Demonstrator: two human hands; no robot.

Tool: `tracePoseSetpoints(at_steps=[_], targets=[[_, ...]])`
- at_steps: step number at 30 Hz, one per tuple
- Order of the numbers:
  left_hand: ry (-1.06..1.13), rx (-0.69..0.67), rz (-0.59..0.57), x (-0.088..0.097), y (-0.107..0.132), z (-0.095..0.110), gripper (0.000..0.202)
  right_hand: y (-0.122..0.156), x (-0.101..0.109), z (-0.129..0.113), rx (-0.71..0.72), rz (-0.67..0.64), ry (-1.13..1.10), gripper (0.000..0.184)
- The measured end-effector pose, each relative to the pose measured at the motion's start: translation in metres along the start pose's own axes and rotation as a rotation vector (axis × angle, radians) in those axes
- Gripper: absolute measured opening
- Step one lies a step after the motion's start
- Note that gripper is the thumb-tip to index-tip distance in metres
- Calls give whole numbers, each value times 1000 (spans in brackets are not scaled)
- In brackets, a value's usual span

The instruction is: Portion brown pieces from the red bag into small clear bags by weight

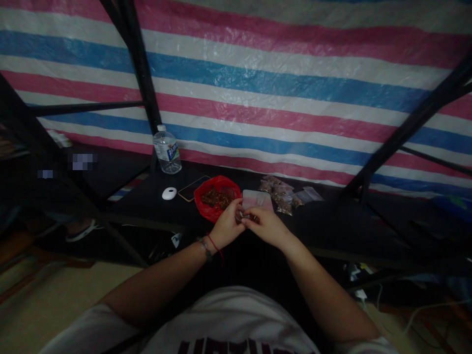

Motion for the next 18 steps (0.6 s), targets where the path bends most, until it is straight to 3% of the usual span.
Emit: tracePoseSetpoints(at_steps=[7,12,14,18], targets=[[-28,-55,-138,-14,7,12,81,11,-15,3,65,-114,43,12],[264,12,-82,-12,4,8,107,6,9,13,23,5,22,18],[447,79,-83,-14,4,2,101,6,20,14,24,14,-55,18],[660,232,-212,-28,8,-8,57,6,32,18,3,61,-114,17]])
Point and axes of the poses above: each hand's wrist, its own y-axis away from the middle knuckle, its own x-axis out of the back of the hand, z = x × y, the point moved 9 cm from there along -y, towards the middle knuckle, and after that the axes turned 13 degrees about -x, right-handed, at the moved point
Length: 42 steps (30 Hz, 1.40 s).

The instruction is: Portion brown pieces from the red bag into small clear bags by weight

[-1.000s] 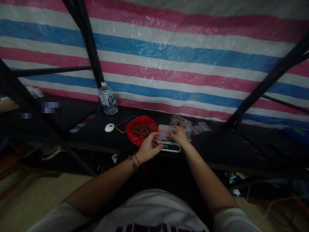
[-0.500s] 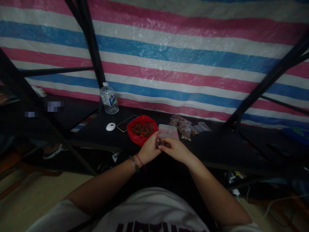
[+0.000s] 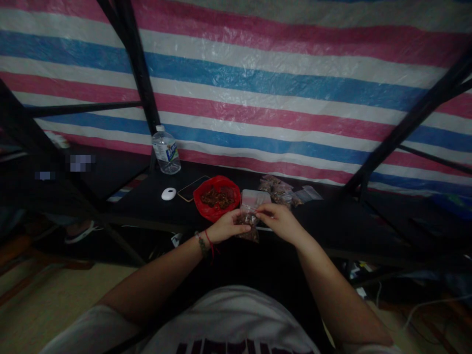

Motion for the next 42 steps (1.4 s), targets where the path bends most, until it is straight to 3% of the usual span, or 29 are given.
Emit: tracePoseSetpoints(at_steps=[3,5,7,9,18,23,28,32,38,42], targets=[[50,70,16,0,1,-7,50,-4,1,10,-40,65,-74,15],[26,68,47,3,1,-7,49,-8,-3,21,-88,73,-187,23],[-10,43,65,5,0,-5,47,-12,-11,32,-135,51,-251,32],[-34,10,79,6,-1,-1,46,-14,-18,38,-156,7,-237,28],[-14,28,101,7,-2,-8,51,-15,-5,33,-112,82,-235,24],[41,-55,160,10,-5,1,50,-15,-21,36,-129,-55,-293,28],[-3,-117,243,18,-6,15,49,-17,-22,46,-186,-30,-287,25],[-124,-152,361,32,-3,30,36,-18,-24,39,-166,-24,-322,27],[-293,-140,350,32,-1,42,29,-15,-9,34,-133,181,-452,25],[-329,-158,426,36,3,50,26,-13,-7,37,-133,209,-485,24]])
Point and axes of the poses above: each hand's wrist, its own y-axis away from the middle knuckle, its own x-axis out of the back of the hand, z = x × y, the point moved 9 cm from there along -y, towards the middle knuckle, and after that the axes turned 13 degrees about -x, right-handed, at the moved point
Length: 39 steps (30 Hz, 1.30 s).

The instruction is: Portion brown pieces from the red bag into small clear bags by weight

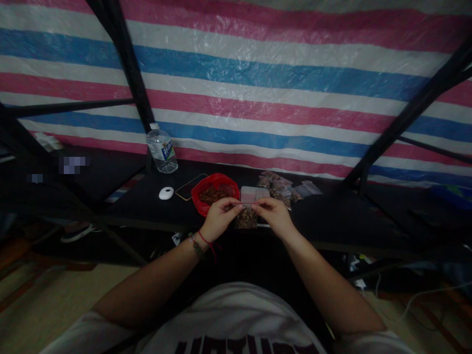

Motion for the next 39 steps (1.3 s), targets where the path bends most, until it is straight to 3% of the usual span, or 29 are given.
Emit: tracePoseSetpoints(at_steps=[6,14,19,27,35,39], targets=[[-17,-2,69,10,-1,3,26,3,5,-4,33,51,2,23],[-41,-60,52,10,-1,10,24,10,0,-18,102,32,-24,21],[-104,-105,-52,0,1,15,21,16,-11,-24,109,-10,52,20],[-317,-278,-116,-10,6,37,14,27,-15,-45,250,19,215,12],[-354,-296,-83,-8,5,57,13,29,-5,-56,251,25,206,15],[-368,-319,-118,-17,0,68,12,35,-4,-66,278,5,185,15]])
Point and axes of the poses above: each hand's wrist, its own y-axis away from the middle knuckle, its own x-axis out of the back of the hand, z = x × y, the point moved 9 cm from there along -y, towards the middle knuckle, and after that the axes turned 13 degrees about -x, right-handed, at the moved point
